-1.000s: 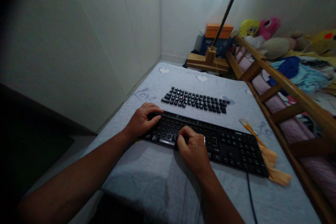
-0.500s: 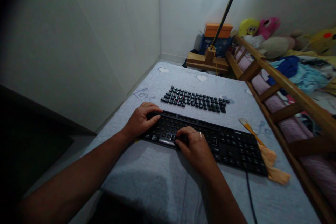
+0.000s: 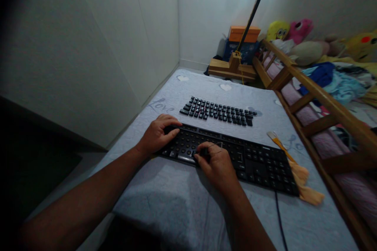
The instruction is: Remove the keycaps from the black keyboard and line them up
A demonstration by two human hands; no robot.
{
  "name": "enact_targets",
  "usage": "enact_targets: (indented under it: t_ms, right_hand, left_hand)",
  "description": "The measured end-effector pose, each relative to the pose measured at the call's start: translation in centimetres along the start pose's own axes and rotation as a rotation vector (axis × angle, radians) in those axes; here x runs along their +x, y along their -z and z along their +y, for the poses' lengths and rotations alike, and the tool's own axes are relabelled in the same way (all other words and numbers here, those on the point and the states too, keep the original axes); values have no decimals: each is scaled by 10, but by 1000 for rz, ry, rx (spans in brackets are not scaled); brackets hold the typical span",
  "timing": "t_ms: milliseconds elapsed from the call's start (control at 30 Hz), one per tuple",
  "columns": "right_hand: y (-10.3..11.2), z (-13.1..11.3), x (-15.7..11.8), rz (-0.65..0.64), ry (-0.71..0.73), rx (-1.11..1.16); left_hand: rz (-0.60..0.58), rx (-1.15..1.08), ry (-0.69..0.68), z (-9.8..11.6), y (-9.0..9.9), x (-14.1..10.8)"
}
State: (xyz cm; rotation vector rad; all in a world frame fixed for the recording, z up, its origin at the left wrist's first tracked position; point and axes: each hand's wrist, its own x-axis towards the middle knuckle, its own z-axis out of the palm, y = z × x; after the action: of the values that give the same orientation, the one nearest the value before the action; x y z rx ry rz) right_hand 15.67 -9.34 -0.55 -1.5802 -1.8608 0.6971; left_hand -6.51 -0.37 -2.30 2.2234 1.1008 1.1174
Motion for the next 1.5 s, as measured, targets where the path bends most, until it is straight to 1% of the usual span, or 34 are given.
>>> enact_targets:
  t_ms: [133, 200, 400, 533, 700, 867, 967, 1067, 1167, 1300, 1500]
  right_hand:
    - [1, 1, 1, 19, 97, -35]
    - [1, 1, 2, 17, 101, -39]
    - [-1, 2, 3, 12, 39, -88]
    - [0, -1, 6, -22, -3, -87]
    - [5, -4, 11, -66, -57, -16]
    - [7, 1, 19, -102, -121, 66]
    - [8, 4, 21, -119, -133, 107]
    - [8, 3, 20, -101, -139, 131]
    - [7, 0, 18, -58, -109, 155]
    - [4, -5, 15, -10, -14, 176]
    - [-1, -10, 12, 57, 62, 180]
  left_hand:
    - [0, 5, 5, 0, 0, 0]
    - [-2, 4, 2, 2, 1, 0]
    - [-39, 13, -49, 13, 5, -1]
    - [-142, 15, -107, 21, 5, -2]
    - [-239, 6, -128, 23, 2, -4]
    - [-287, 1, -154, 25, -1, -5]
    - [-304, -7, -171, 27, -1, -5]
    - [-324, -4, -184, 29, -2, -5]
    - [-338, -9, -181, 31, -4, -5]
    - [-341, -19, -194, 33, -9, -7]
    - [-332, 25, -207, 29, -14, -8]
